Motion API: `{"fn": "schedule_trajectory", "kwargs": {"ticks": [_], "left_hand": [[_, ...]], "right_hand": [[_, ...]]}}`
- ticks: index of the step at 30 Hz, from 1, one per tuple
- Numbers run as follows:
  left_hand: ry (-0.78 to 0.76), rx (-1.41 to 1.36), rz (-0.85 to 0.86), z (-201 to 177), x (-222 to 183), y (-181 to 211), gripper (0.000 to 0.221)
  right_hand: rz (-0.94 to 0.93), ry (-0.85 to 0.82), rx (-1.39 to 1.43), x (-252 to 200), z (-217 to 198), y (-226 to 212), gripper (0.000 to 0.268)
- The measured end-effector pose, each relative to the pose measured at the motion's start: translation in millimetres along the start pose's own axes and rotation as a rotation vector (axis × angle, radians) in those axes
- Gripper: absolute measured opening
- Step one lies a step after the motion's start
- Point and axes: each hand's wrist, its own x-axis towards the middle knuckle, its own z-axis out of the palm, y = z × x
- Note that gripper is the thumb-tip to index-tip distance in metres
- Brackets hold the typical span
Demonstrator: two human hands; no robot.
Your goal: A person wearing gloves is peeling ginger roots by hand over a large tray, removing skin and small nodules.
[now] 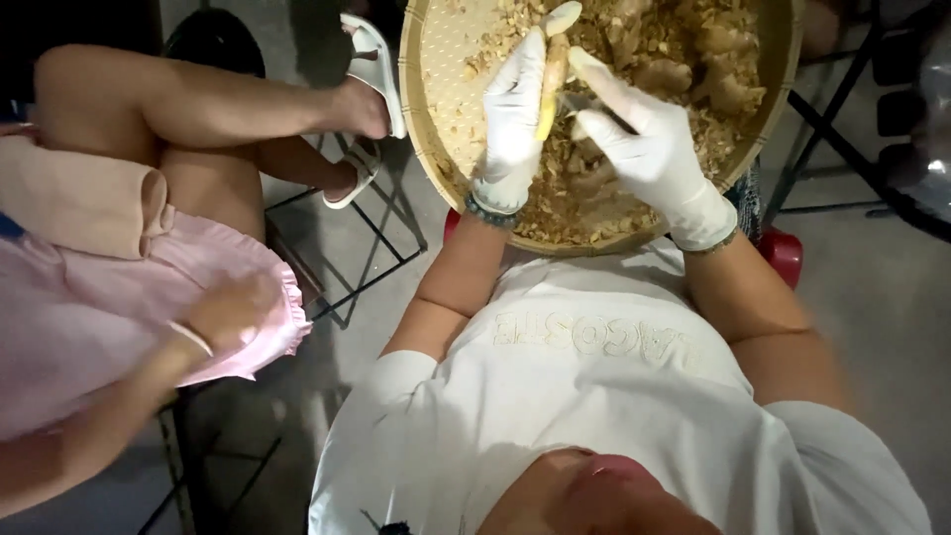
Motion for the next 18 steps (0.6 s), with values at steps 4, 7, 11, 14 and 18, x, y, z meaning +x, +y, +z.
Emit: {"fn": "schedule_trajectory", "kwargs": {"ticks": [4, 7, 11, 14, 18], "left_hand": [[0.062, 0.138, 0.029, 0.9, -0.2, 0.6, 0.039], [0.048, 0.468, 0.158, -37.2, -5.2, -50.0, 0.034], [0.108, 0.073, 0.003, -40.9, -6.1, -71.1, 0.034], [-0.291, -0.051, 0.192, -69.5, 8.9, -93.4, 0.045], [0.393, 0.086, -0.264, 9.4, 10.4, -7.6, 0.039]], "right_hand": [[-0.049, 0.025, -0.218, -1.1, 7.3, 11.7, 0.047], [-0.244, 0.100, -0.627, -5.4, 17.7, 49.6, 0.037], [-0.288, 0.237, -1.114, -11.0, 21.0, 60.1, 0.032], [0.617, 0.003, -0.582, 7.7, 16.6, 29.6, 0.076], [-0.041, 0.208, -0.333, -5.9, 3.9, 17.1, 0.031]]}}
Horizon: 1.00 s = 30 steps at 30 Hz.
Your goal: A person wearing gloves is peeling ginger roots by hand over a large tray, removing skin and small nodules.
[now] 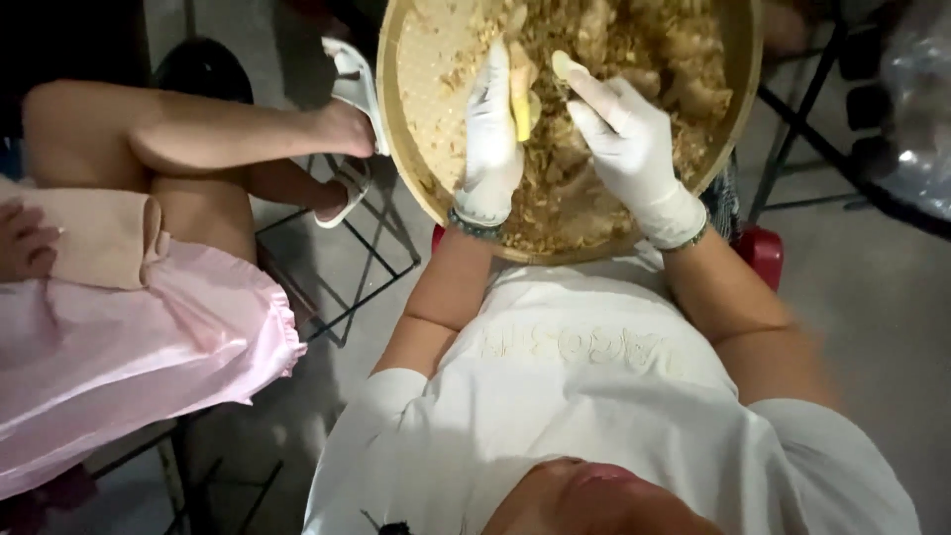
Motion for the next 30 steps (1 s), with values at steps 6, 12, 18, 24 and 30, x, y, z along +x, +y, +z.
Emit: {"fn": "schedule_trajectory", "kwargs": {"ticks": [6, 12, 18, 24, 30], "left_hand": [[0.074, -0.063, -0.156, -25.6, 7.6, -13.8, 0.052], [-0.143, -0.145, -0.050, -8.8, -3.6, 3.4, 0.046], [-0.302, 0.118, -0.044, -24.6, 16.5, -16.7, 0.055], [-0.133, 0.186, -0.191, 3.1, -8.0, 15.1, 0.054], [-0.699, -0.111, 0.366, -33.4, 5.2, -32.4, 0.118]], "right_hand": [[0.053, -0.200, 0.156, 0.9, -2.6, -7.6, 0.048], [0.127, -0.270, 0.246, -1.4, -2.9, -9.4, 0.052], [-0.183, -0.159, -0.219, -13.2, 16.4, 27.6, 0.051], [-0.330, 0.084, -0.735, -23.4, 28.9, 41.5, 0.060], [-0.248, 0.137, -0.985, -9.3, 17.9, 24.6, 0.085]]}}
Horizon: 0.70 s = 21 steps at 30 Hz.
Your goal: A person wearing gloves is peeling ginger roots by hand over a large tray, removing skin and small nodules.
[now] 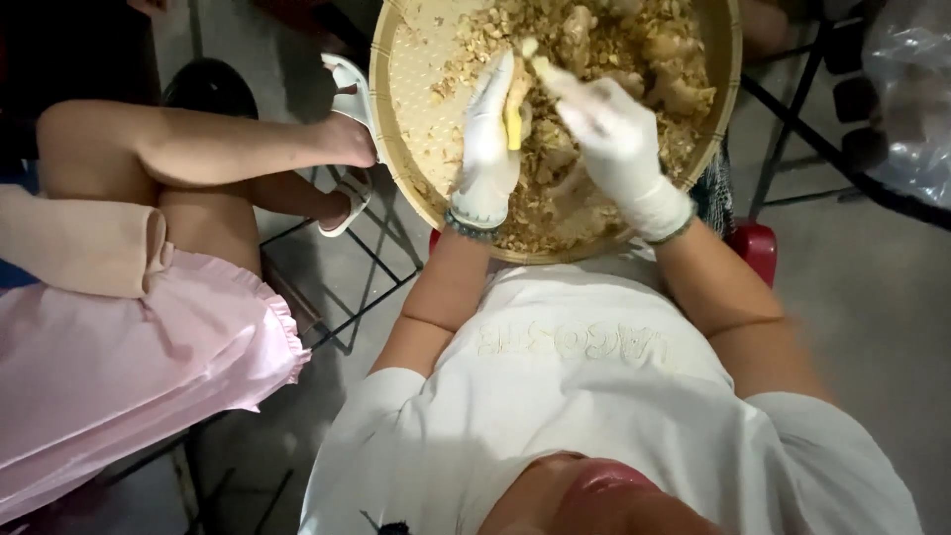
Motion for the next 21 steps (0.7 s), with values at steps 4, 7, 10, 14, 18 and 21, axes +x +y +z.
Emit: {"fn": "schedule_trajectory", "kwargs": {"ticks": [4, 7, 10, 14, 18, 21], "left_hand": [[0.229, 0.129, -0.124, 6.1, 14.7, 13.6, 0.059], [0.189, 0.216, -0.115, 32.9, 25.0, 43.1, 0.070], [0.194, 0.045, -0.165, 5.2, 6.9, 15.8, 0.071], [-0.593, -0.784, 0.088, -127.1, -11.9, -129.5, 0.126], [0.429, 0.112, -0.606, 23.1, 24.4, 38.0, 0.072], [0.521, 0.089, -0.631, -57.6, -3.0, -58.6, 0.078]], "right_hand": [[0.308, -0.221, 1.426, 21.6, -35.7, 9.3, 0.038], [0.199, -0.305, 1.330, 16.0, -32.1, 4.0, 0.049], [0.183, -0.366, 1.232, 10.9, -27.9, -2.4, 0.055], [0.103, -0.188, 1.097, 4.3, -19.2, -8.4, 0.045], [0.033, -0.079, 0.863, -8.7, 0.0, -9.4, 0.036], [0.002, -0.031, 0.457, -17.7, 13.0, -12.9, 0.046]]}}
